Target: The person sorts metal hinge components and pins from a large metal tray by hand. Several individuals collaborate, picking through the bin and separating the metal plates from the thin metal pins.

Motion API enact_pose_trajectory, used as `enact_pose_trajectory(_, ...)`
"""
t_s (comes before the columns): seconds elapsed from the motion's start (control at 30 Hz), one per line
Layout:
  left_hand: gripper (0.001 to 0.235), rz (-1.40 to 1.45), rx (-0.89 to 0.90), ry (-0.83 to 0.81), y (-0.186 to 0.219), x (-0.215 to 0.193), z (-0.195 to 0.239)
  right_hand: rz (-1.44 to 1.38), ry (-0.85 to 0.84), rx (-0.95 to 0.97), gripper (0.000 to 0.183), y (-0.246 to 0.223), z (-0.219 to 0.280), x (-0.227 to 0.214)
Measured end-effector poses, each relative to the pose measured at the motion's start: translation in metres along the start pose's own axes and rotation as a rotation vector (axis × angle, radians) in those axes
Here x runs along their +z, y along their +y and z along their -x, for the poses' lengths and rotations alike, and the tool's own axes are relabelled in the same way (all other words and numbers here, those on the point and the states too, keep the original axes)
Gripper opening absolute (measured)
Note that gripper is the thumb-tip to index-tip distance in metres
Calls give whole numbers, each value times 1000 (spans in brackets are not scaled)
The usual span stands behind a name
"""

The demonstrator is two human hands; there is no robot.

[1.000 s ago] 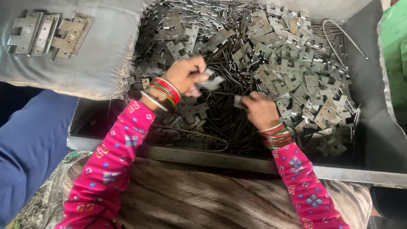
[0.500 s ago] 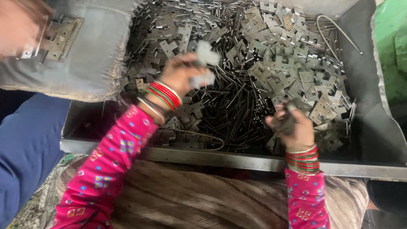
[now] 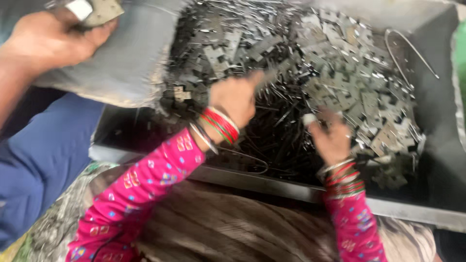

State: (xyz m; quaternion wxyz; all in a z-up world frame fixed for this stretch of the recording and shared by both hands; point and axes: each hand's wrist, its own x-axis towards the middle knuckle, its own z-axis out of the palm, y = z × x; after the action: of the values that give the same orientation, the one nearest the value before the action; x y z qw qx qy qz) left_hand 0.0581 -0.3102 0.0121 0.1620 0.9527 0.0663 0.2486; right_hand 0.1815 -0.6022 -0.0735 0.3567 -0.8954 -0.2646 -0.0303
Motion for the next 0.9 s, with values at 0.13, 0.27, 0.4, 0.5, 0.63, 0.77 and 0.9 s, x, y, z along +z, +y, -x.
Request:
enact_pose_trajectory(0.13, 14, -667, -192, 161, -86, -48, -33, 397, 142, -174, 48, 71, -37, -7)
enact_pose_trajectory(0.27, 6, -904, -472, 269, -205, -76, -31, 560, 81, -69, 49, 91, -43, -1)
enact_pose_trajectory(0.4, 19, -903, -662, 192, -236, -82, -18, 570, 62, -31, 46, 85, -45, 0)
enact_pose_trajectory(0.5, 37, -1153, -402, 619, -179, -73, -25, 621, 75, -69, 39, 76, -45, 0)
enact_pose_trajectory(0.63, 34, -750, -164, 241, -81, -40, -32, 245, 284, -146, 25, 70, -34, -17)
enact_pose_trajectory(0.77, 16, -296, -60, -237, -51, 28, -13, -729, 323, 243, 29, 53, -9, -55)
enact_pose_trajectory(0.9, 13, -288, -39, -327, -78, 109, 24, -1244, 244, 360, 28, 50, 31, -90)
